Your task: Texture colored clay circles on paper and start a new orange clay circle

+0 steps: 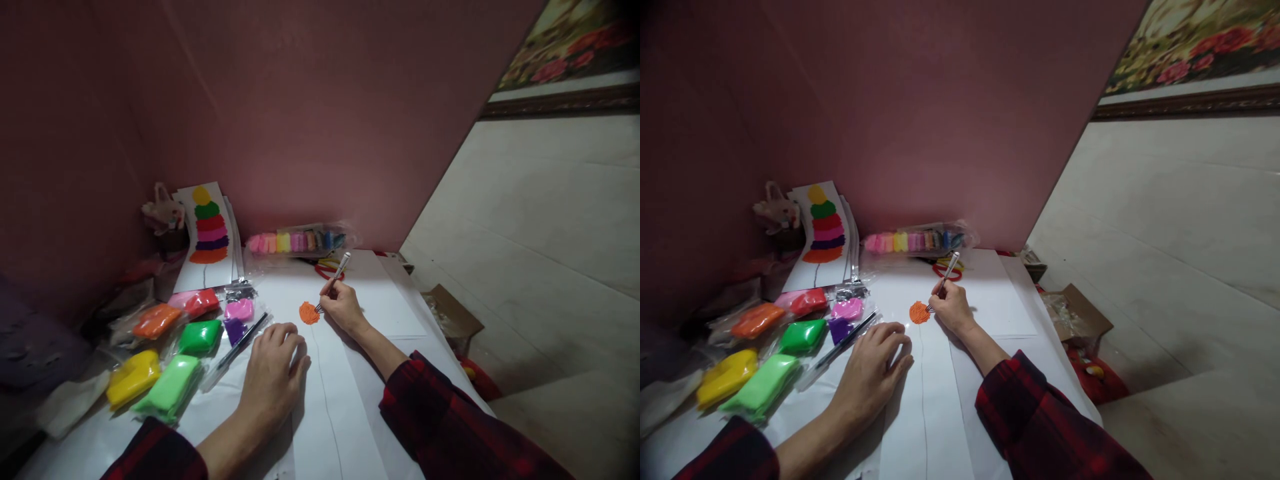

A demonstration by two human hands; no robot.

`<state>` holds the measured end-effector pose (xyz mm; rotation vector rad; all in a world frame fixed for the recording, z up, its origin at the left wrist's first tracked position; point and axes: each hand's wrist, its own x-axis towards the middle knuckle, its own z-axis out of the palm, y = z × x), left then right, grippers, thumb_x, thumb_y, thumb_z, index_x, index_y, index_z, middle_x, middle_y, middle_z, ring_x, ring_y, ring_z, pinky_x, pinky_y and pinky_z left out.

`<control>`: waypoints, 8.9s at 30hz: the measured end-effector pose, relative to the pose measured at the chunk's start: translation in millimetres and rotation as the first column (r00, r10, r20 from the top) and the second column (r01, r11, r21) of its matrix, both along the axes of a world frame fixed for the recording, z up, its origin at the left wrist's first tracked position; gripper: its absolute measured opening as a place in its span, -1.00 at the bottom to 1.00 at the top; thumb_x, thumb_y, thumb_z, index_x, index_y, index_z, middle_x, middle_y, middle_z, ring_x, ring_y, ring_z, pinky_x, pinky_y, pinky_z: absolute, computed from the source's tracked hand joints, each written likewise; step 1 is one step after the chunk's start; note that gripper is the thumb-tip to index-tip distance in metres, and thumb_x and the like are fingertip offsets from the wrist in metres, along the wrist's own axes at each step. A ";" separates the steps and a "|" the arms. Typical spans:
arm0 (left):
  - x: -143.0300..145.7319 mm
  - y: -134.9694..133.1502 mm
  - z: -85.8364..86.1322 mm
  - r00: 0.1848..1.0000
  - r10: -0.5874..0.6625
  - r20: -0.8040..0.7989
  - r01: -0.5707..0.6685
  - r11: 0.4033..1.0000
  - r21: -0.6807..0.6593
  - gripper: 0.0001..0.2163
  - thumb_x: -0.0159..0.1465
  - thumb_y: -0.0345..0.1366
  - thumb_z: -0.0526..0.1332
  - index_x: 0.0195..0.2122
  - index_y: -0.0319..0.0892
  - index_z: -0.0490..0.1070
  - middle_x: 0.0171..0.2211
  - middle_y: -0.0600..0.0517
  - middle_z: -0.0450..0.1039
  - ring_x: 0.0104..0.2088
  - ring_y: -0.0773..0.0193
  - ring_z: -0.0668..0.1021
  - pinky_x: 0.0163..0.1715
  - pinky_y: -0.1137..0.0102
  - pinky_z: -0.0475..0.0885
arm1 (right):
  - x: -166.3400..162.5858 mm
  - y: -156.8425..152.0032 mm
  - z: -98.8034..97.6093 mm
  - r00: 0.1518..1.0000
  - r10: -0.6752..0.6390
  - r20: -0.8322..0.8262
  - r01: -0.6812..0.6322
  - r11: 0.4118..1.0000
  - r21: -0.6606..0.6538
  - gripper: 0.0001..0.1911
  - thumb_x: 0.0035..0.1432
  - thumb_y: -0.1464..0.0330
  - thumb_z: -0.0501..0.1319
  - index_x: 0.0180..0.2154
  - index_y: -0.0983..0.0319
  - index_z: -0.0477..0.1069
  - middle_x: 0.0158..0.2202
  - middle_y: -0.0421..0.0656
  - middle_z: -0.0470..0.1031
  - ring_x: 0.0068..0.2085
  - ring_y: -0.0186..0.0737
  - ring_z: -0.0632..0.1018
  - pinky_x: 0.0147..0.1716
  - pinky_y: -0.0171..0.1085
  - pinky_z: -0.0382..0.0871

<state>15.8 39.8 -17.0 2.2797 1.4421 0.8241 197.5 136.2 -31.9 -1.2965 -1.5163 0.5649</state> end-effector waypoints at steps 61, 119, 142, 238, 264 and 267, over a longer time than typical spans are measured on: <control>0.3 -0.8 1.7 1.000 -0.002 0.001 0.002 1.000 0.006 -0.90 0.22 -0.45 0.16 -0.30 -0.15 0.43 -0.09 -0.05 0.42 -0.05 0.05 0.39 -0.06 0.11 0.29 | 0.4 -1.5 3.3 0.996 -0.086 0.011 0.086 0.996 0.018 -0.96 -0.17 0.40 0.10 -0.55 0.20 0.31 -0.61 -0.26 0.36 -0.55 -0.31 0.36 -0.50 -0.32 0.25; 0.1 0.5 1.2 1.000 -0.005 -0.010 0.005 1.000 -0.006 -0.91 0.22 -0.46 0.17 -0.31 -0.15 0.42 -0.08 -0.04 0.42 -0.04 0.05 0.39 -0.05 0.10 0.28 | 4.2 -9.2 5.5 1.000 0.006 0.006 -0.006 0.999 0.036 -0.97 -0.18 0.41 0.10 -0.56 0.21 0.30 -0.62 -0.28 0.32 -0.58 -0.34 0.34 -0.56 -0.35 0.20; -0.1 0.7 -0.6 1.000 -0.005 0.005 0.005 1.000 0.009 -0.91 0.21 -0.45 0.18 -0.32 -0.14 0.42 -0.09 -0.04 0.42 -0.05 0.05 0.40 -0.07 0.11 0.29 | 2.3 -11.9 7.9 0.997 0.071 0.011 -0.072 0.997 0.020 -0.96 -0.17 0.42 0.10 -0.55 0.22 0.31 -0.63 -0.29 0.29 -0.59 -0.36 0.31 -0.57 -0.35 0.20; 17.6 40.3 24.9 0.789 0.217 0.575 -0.224 0.973 -0.060 -0.71 0.26 -0.15 0.08 -0.58 -0.11 0.20 -0.71 0.15 0.28 -0.65 0.33 0.38 -0.54 0.42 0.24 | -12.0 -25.1 7.0 0.960 -0.088 -0.265 0.048 0.987 -0.154 -0.45 0.15 -0.09 0.09 -0.60 0.22 0.32 -0.78 -0.32 0.23 -0.79 -0.44 0.19 -0.79 -0.39 0.07; 22.4 59.1 4.0 0.748 0.335 0.573 -0.232 0.941 -0.247 -0.61 0.26 -0.05 -0.02 -0.59 -0.14 0.34 -0.72 0.07 0.33 -0.63 0.24 0.43 -0.53 0.37 0.29 | -15.1 -29.6 13.7 0.997 -0.080 0.005 0.080 0.980 -0.181 -0.45 0.21 -0.01 0.07 -0.67 0.19 0.28 -0.80 -0.28 0.27 -0.71 -0.34 0.34 -0.60 -0.36 0.22; 19.4 59.9 6.0 0.766 0.332 0.551 -0.252 0.943 -0.217 -0.62 0.26 -0.06 -0.01 -0.60 -0.14 0.33 -0.68 0.06 0.36 -0.59 0.23 0.44 -0.48 0.37 0.30 | -15.0 -31.3 14.7 0.995 -0.088 0.055 0.099 0.970 -0.222 -0.39 0.21 -0.08 0.02 -0.68 0.19 0.29 -0.81 -0.26 0.27 -0.72 -0.35 0.35 -0.63 -0.37 0.18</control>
